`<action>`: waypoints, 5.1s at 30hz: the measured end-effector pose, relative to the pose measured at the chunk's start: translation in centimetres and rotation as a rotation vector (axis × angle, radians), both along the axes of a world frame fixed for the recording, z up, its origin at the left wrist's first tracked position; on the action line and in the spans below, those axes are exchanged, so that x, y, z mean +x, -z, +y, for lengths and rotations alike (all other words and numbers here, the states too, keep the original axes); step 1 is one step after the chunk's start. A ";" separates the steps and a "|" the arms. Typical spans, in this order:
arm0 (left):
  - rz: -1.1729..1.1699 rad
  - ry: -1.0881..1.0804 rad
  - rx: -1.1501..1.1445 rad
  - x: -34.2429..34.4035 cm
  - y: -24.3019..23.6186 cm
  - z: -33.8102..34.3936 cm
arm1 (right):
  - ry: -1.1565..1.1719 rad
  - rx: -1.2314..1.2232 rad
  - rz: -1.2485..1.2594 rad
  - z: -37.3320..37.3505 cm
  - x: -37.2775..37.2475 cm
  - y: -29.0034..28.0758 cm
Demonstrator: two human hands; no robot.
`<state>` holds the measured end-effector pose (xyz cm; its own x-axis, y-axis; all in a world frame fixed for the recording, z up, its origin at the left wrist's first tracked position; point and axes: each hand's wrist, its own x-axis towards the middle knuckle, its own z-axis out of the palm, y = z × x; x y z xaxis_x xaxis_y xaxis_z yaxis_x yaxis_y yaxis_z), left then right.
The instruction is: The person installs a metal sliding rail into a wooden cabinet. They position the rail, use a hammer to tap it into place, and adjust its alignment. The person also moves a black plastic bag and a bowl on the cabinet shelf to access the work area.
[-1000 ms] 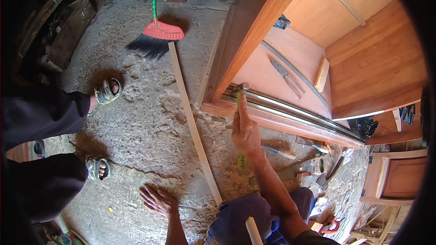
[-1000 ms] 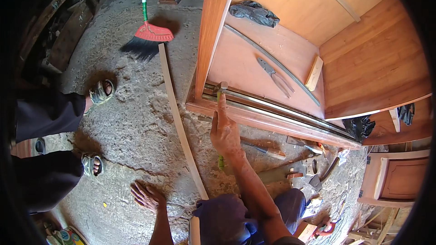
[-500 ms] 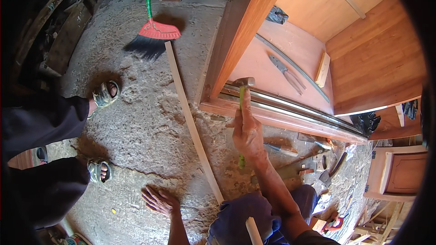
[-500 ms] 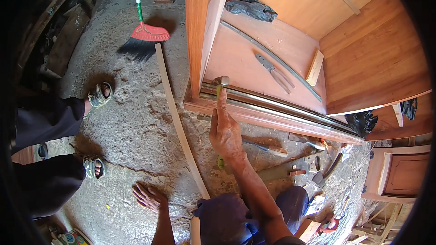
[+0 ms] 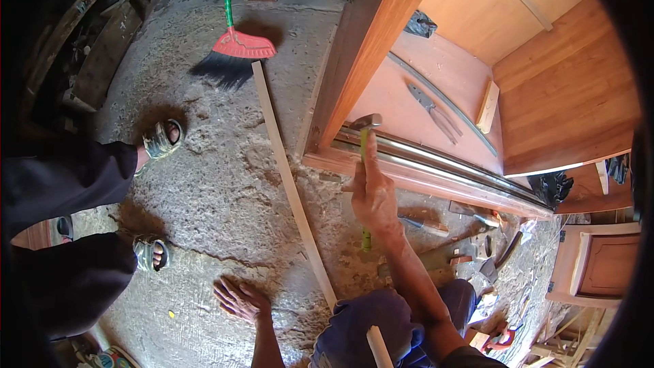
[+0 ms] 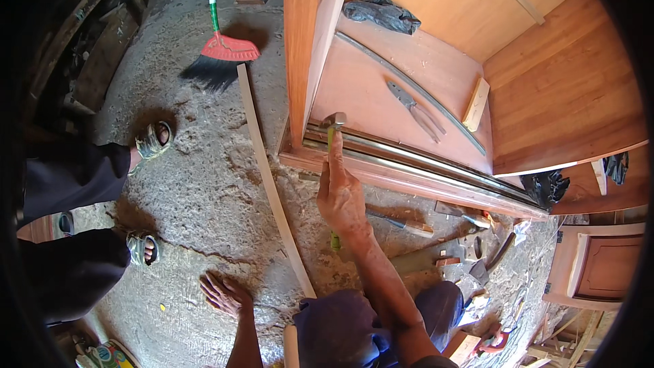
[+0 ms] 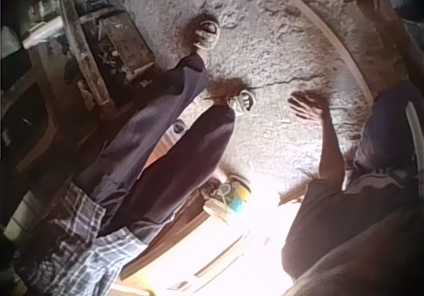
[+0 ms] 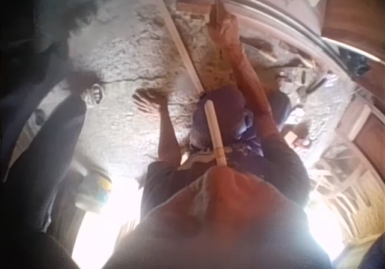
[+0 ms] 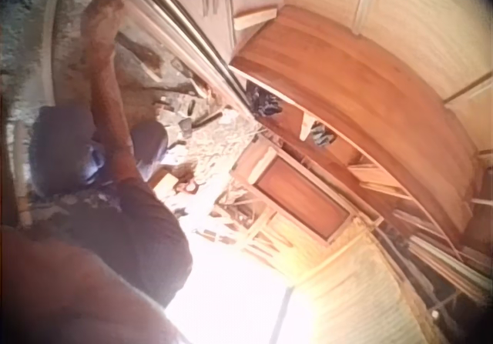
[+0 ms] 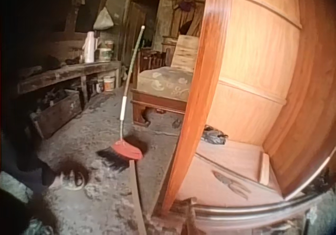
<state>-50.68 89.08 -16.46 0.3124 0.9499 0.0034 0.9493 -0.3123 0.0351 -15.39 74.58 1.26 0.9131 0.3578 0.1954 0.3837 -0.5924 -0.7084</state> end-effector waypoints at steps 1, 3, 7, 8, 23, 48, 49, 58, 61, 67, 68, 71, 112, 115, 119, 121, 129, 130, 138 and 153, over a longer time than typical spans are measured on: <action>-0.003 -0.008 -0.007 0.2 -0.3 -0.1 | 0.012 0.041 -0.013 0.1 -0.4 -1.3; 0.002 -0.010 -0.014 0.0 -0.4 -0.2 | 0.032 0.068 -0.038 0.0 -0.9 -1.5; 0.006 0.017 0.013 -0.2 0.1 -0.1 | 0.047 0.033 -0.195 -1.1 -0.5 0.4; 0.014 0.027 0.021 -0.4 0.1 -0.2 | 0.048 0.022 -0.248 -1.5 -0.5 1.0; 0.013 0.035 0.022 -0.6 0.5 -0.1 | 0.029 0.115 0.089 -0.2 0.5 0.8; -0.015 0.029 0.033 -0.3 0.5 0.1 | -0.042 0.096 -0.201 0.8 0.5 3.2; -0.016 0.029 0.027 -0.4 0.5 0.0 | -0.021 0.132 -0.167 0.6 0.0 2.6; -0.013 0.018 0.017 -0.2 0.2 0.0 | 0.105 0.210 -0.036 0.1 -0.8 2.8; -0.021 0.010 0.019 0.0 0.2 -0.1 | 0.178 0.358 0.288 0.0 -1.2 0.7; -0.029 0.008 0.005 0.1 0.0 -0.1 | 0.054 0.064 -0.093 -0.6 -0.2 0.8; -0.023 0.007 0.001 -0.1 0.0 -0.2 | 0.060 0.009 -0.096 -0.4 -0.1 0.4; -0.023 0.005 0.003 -0.2 0.1 -0.3 | 0.008 0.034 -0.030 -0.5 0.2 0.9; 0.015 0.014 0.040 -0.6 1.0 -0.1 | -0.006 0.003 -0.041 -0.5 0.5 2.5; 0.008 0.014 0.044 0.1 0.6 0.0 | -0.009 0.030 0.020 0.0 0.7 0.8; -0.045 0.000 -0.006 0.2 0.3 0.0 | -0.002 0.072 -0.111 0.1 0.3 1.1; -0.040 0.016 -0.007 -0.7 -0.3 -0.4 | -0.009 -0.019 -0.010 0.0 0.4 1.3; -0.031 0.015 0.008 -0.3 0.2 -0.5 | -0.009 0.014 -0.028 -0.4 0.4 1.5; -0.038 0.015 0.013 -0.5 0.2 -0.6 | -0.020 -0.026 -0.008 -0.3 0.5 1.6; -0.034 0.021 0.032 -0.1 0.9 0.0 | 0.000 -0.083 0.038 -0.4 0.7 1.7; 0.019 0.191 0.141 -0.8 0.4 -0.8 | -0.064 0.098 -0.267 -6.2 0.8 -0.4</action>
<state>-51.48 88.24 -16.90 0.4877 0.8640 0.1249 0.8726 -0.4870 -0.0387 -14.56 68.38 1.67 0.8007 0.3809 0.4623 0.5989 -0.4946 -0.6298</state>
